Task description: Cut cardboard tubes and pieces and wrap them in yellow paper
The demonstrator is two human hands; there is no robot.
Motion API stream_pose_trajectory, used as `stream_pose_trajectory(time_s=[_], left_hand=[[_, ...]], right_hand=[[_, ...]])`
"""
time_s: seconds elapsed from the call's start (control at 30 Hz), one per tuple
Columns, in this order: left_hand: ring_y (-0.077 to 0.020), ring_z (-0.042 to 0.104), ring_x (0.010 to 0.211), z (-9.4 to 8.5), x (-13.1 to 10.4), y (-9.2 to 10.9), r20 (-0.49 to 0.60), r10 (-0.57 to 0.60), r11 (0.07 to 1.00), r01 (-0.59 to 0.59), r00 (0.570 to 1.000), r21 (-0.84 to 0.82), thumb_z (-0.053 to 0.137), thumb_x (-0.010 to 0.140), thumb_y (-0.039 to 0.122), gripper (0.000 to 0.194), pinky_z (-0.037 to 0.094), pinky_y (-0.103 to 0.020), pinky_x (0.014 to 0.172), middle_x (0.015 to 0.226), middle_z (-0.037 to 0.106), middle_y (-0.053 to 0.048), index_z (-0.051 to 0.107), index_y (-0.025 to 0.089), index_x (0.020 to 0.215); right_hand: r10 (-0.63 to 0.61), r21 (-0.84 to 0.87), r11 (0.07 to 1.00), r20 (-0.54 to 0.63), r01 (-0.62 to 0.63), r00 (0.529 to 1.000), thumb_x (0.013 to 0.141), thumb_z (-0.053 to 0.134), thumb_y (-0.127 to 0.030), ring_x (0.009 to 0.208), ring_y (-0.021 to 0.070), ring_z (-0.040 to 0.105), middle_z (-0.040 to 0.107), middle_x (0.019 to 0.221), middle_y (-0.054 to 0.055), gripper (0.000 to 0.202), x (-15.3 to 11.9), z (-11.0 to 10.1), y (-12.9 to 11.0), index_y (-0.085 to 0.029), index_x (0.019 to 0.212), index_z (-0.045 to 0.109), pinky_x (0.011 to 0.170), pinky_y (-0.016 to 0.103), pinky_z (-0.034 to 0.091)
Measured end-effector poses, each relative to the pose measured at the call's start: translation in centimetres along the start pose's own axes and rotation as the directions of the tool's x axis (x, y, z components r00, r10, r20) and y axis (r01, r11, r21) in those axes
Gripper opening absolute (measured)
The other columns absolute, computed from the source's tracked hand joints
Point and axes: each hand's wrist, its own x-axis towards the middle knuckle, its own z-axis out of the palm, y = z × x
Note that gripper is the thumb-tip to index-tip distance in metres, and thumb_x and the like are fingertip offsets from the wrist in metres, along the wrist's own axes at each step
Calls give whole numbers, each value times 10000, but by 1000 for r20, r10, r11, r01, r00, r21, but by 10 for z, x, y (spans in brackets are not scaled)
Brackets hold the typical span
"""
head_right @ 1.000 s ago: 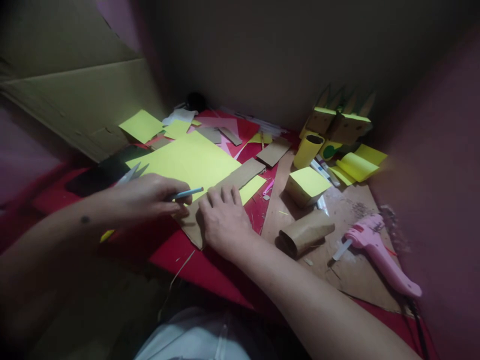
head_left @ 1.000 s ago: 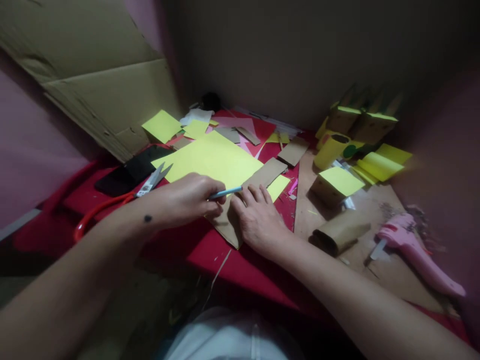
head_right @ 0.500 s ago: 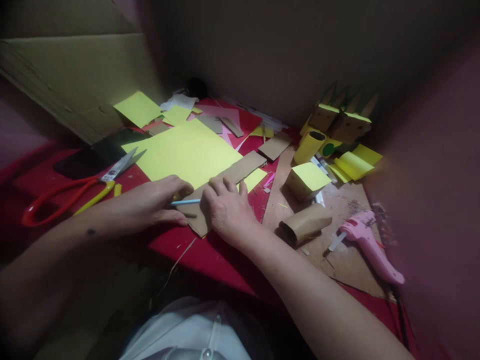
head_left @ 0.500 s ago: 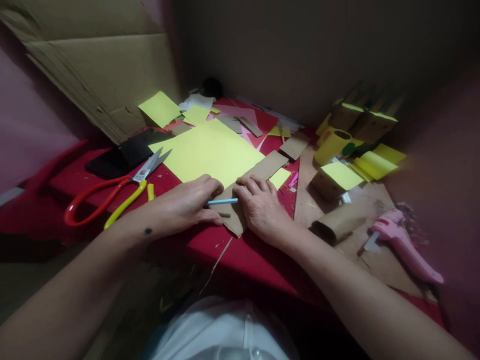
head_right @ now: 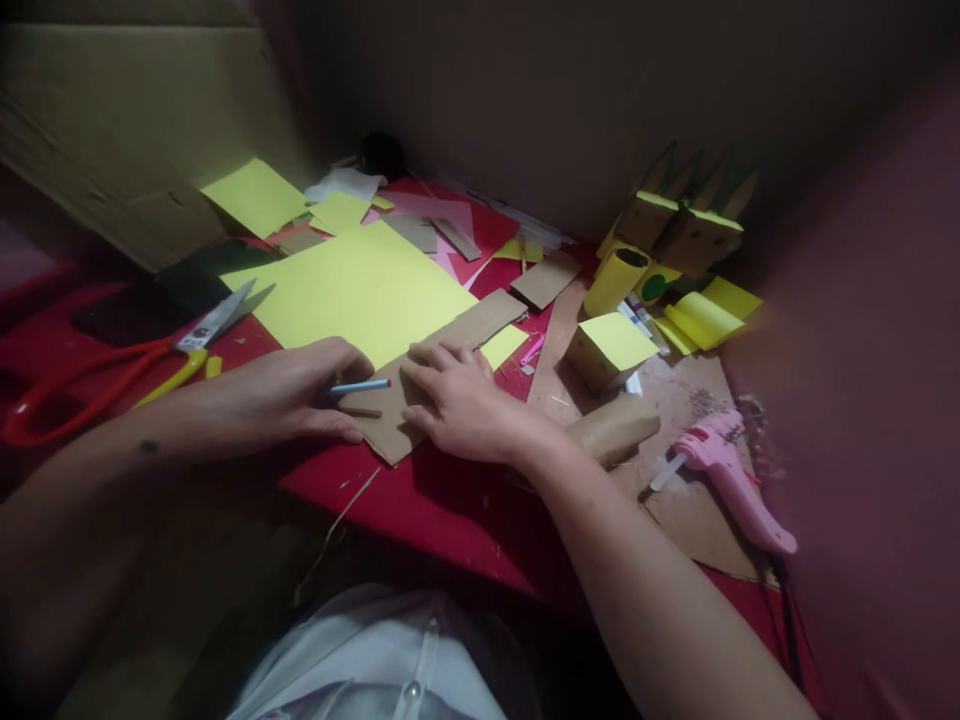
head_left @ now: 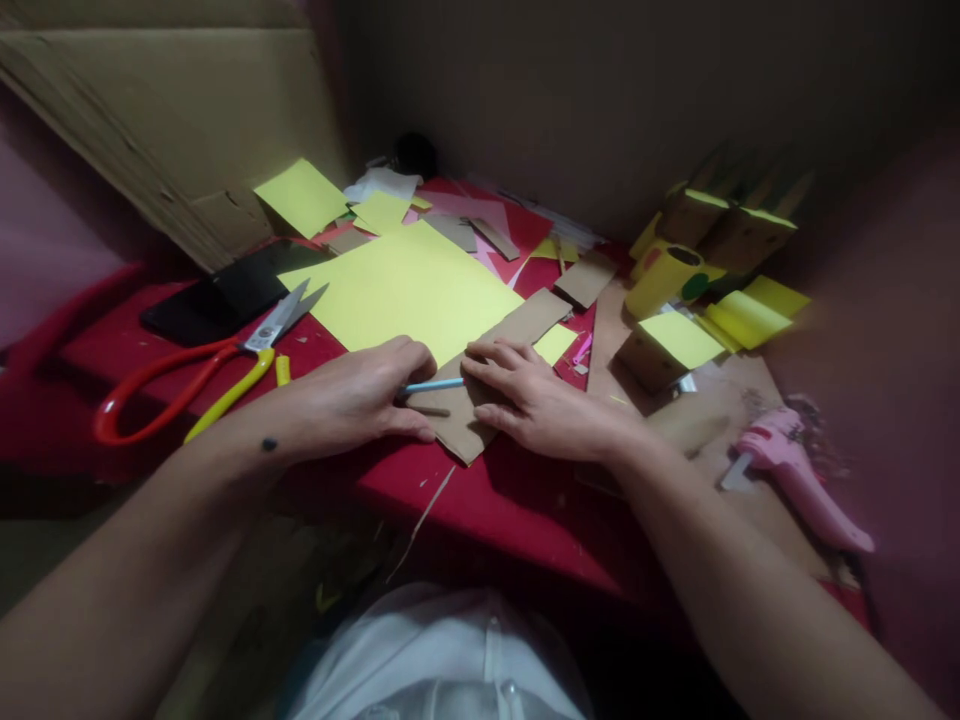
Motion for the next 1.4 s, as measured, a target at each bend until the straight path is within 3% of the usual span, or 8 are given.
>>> stream_pose_trajectory(time_s=[0.13,0.27,0.63,0.8,1.03,1.4], left_hand=[[-285,633,857,-1,-1,1,3,-19,1000,19,1000,-17,712,755,570,430,454,-366,689,1003,669,-92,548,247,986],[-279,639,874,-1,0,0,12,6,1000,-6,1000,-13,711,781,541,398,454,-361,709,1033,677,-91,566,252,1013],[-265,613,801,-3,0,0,14,14,1000,-14,1000,16,697,767,575,382,431,-355,664,938,653,-75,538,261,916],[-263,609,806,-3,1,-2,7,31,1000,-31,999,-2,707,763,574,379,431,-359,681,940,653,-66,549,267,920],[-262,610,806,-3,1,-2,16,6,1000,-6,1000,-1,696,766,569,370,424,-353,676,948,658,-64,556,269,933],[-253,609,806,-2,1,-4,2,18,1000,-18,1000,9,710,761,572,381,423,-341,687,949,659,-58,560,268,937]], right_hand=[[-44,11,999,145,43,988,843,568,-73,1562,343,211,284,1690,122,711,-2,-15,6,-160,1537,441,1249,566,277],[-48,12,999,161,47,986,745,550,12,1576,347,186,256,1703,122,840,-2,-17,10,-151,1558,416,1258,573,269],[-67,-7,998,110,68,992,754,465,68,1580,322,193,309,1688,91,807,-1,-10,12,-175,1523,472,1257,593,259],[-39,-19,999,124,41,991,828,499,30,1581,332,182,300,1693,90,722,1,-12,11,-157,1525,473,1268,568,244],[-82,-18,996,106,84,991,759,477,87,1573,319,225,317,1685,88,830,-1,-12,16,-208,1536,465,1246,575,297],[-57,-61,996,131,65,990,739,432,110,1580,321,196,289,1696,86,845,-1,-11,12,-168,1537,451,1250,567,289]])
